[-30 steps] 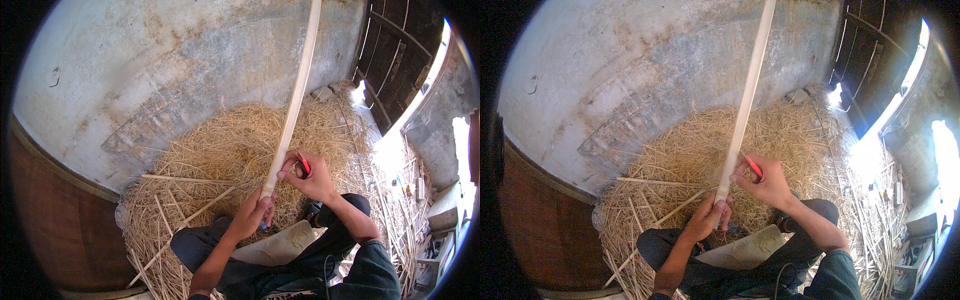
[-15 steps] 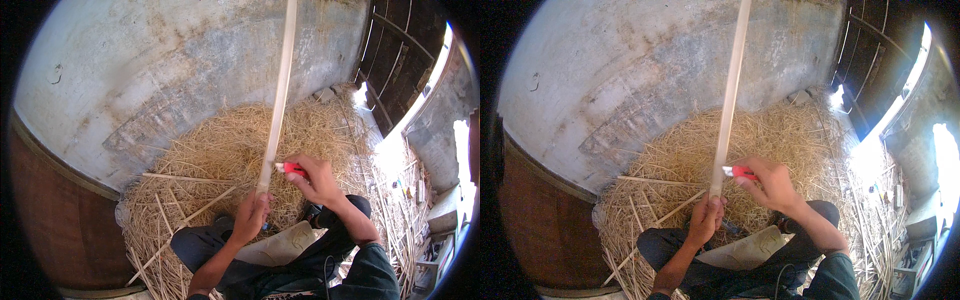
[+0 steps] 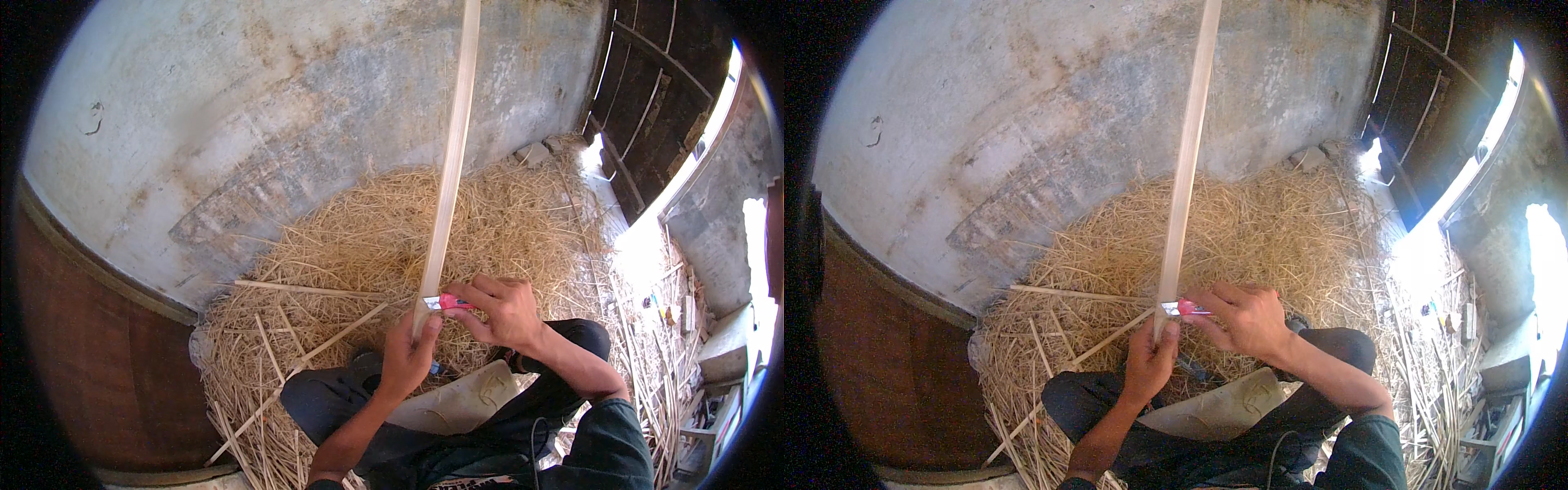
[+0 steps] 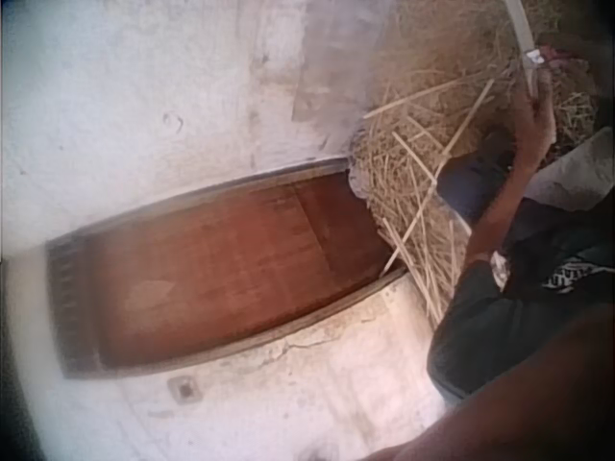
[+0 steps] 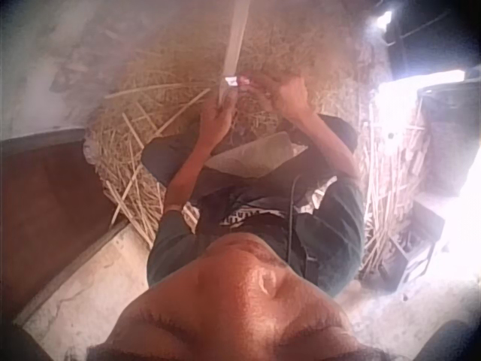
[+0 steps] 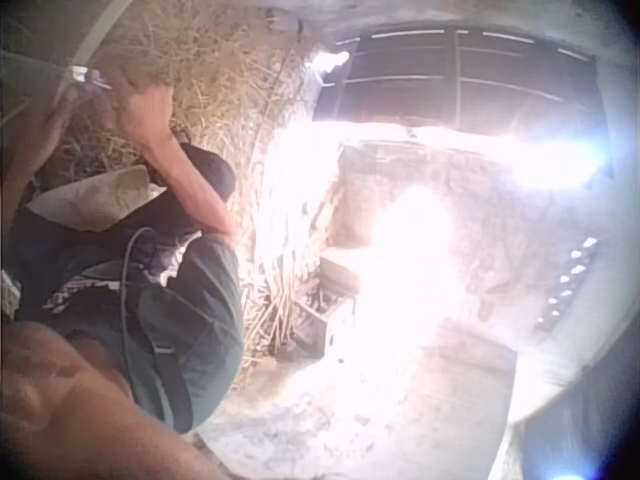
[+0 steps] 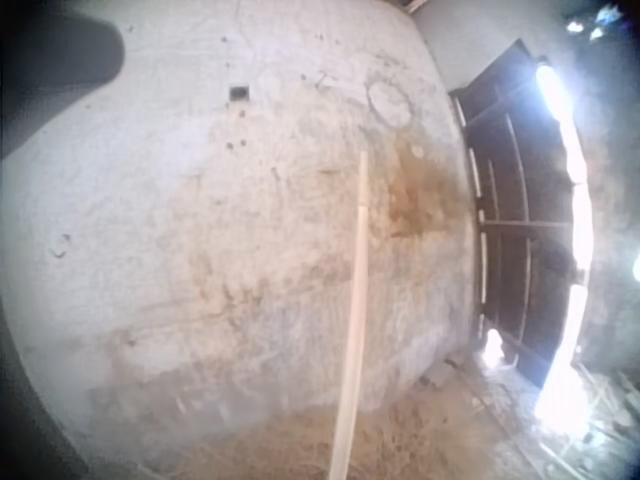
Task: The person sits on a bed of straw and uses a red utility knife to shave a long, thin bamboo stick. They repeatedly scrape the surface of the stick to remove the outer layer, rotating the stick to work on different sides.
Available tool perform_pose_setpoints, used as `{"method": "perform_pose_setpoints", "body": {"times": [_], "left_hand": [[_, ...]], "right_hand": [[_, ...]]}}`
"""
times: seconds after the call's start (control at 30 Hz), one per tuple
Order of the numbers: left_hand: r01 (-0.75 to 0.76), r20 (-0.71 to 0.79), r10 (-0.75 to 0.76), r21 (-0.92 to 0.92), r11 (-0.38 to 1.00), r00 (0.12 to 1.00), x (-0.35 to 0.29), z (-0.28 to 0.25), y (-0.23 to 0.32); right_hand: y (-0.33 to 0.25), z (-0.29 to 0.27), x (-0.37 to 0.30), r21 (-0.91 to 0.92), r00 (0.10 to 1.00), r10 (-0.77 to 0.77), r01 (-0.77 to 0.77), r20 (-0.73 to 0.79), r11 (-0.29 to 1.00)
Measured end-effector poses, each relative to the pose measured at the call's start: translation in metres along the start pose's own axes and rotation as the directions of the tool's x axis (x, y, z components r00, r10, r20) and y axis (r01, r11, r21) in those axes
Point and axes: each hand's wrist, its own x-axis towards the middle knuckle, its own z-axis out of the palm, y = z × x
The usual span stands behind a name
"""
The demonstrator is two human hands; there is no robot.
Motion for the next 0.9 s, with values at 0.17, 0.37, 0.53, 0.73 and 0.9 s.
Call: {"method": "perform_pose_setpoints", "body": {"times": [0.17,0.37,0.53,0.73,0.9], "left_hand": [[0.013,-0.020,-0.012,0.052,0.999,1.000,0.002,-0.003,0.007],[0.052,0.008,-0.053,0.063,0.997,0.999,0.000,-0.006,0.011],[0.092,0.057,-0.097,0.083,0.992,0.994,-0.010,0.000,0.009],[0.072,0.077,-0.082,0.124,0.990,0.994,-0.011,0.004,0.015],[0.066,0.102,-0.090,0.212,0.975,0.991,-0.013,0.003,0.006]], "right_hand": [[-0.002,-0.002,-0.001,-0.061,0.999,0.052,-0.052,-0.002,0.997],[0.002,-0.003,0.001,-0.018,0.995,0.077,-0.078,-0.068,0.997],[0.021,-0.028,0.021,0.002,0.955,0.234,-0.238,-0.183,0.971],[0.048,-0.033,0.021,0.032,0.921,0.249,-0.252,-0.300,0.967],[0.060,-0.044,0.025,0.031,0.886,0.344,-0.353,-0.311,0.935]]}}
